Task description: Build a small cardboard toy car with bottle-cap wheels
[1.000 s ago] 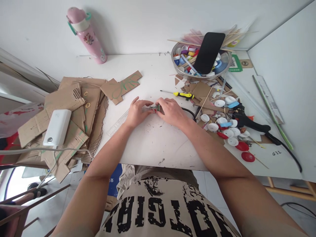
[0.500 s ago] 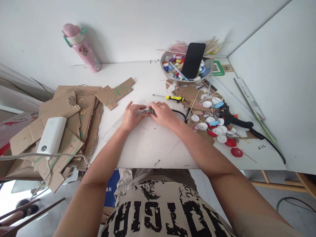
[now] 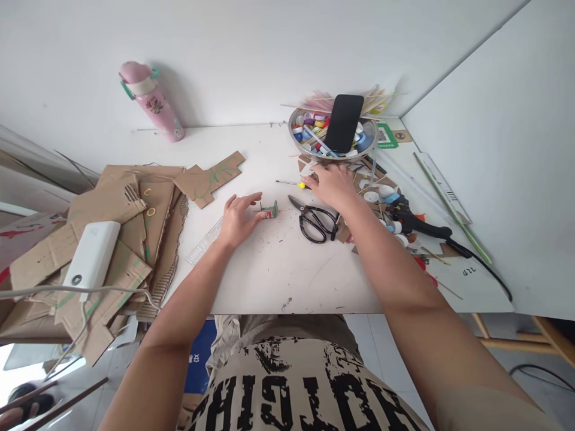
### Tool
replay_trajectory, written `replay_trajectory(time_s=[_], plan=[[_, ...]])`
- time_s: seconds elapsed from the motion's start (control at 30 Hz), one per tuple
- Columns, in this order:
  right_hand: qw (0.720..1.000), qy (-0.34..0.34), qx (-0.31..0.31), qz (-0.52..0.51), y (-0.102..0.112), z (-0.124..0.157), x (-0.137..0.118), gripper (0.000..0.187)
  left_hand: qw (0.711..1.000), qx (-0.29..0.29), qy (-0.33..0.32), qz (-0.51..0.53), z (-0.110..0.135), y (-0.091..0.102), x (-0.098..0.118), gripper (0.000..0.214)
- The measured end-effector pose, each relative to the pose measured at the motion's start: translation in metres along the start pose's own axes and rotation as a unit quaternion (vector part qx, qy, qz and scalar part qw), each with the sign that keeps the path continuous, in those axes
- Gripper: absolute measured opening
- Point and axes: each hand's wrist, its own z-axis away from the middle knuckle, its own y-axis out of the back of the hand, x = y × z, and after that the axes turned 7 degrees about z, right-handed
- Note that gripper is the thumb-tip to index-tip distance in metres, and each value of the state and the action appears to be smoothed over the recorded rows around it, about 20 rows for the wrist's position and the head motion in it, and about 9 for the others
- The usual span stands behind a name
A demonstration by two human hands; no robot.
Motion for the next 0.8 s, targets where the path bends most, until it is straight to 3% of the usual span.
replay_trajectory(time_s=[0.17,0.37,0.47,0.53,0.63,0.7,0.8], plan=[[0.999,0.027,-0.021,-0.011,-0.004,-0.016,0.003,0.037,1.0,0.015,-0.011,0.007,0.001,0.0,-0.003,0.046],[0.997,0.047,-0.03,-0.052,0.026,-0.003,-0.013,0.035,0.996,0.066,-0.011,0.051,0.0,0.006,-0.002,0.045],[0.986,0.042,-0.019,-0.16,0.04,0.018,-0.027,0.036,0.992,0.1,-0.016,0.072,0.002,0.007,0.004,0.051],[0.949,0.024,-0.037,-0.312,0.046,0.035,-0.039,0.042,0.989,0.12,-0.029,0.08,0.005,0.005,0.01,0.056],[0.853,-0.018,-0.104,-0.512,0.051,0.058,-0.06,0.051,0.987,0.118,-0.052,0.097,0.011,0.0,0.02,0.06],[0.81,-0.039,-0.141,-0.569,0.052,0.068,-0.071,0.054,0.986,0.099,-0.062,0.117,0.014,-0.005,0.026,0.061],[0.782,-0.053,-0.172,-0.597,0.051,0.076,-0.082,0.056,0.982,0.065,-0.055,0.167,0.017,-0.012,0.035,0.064]])
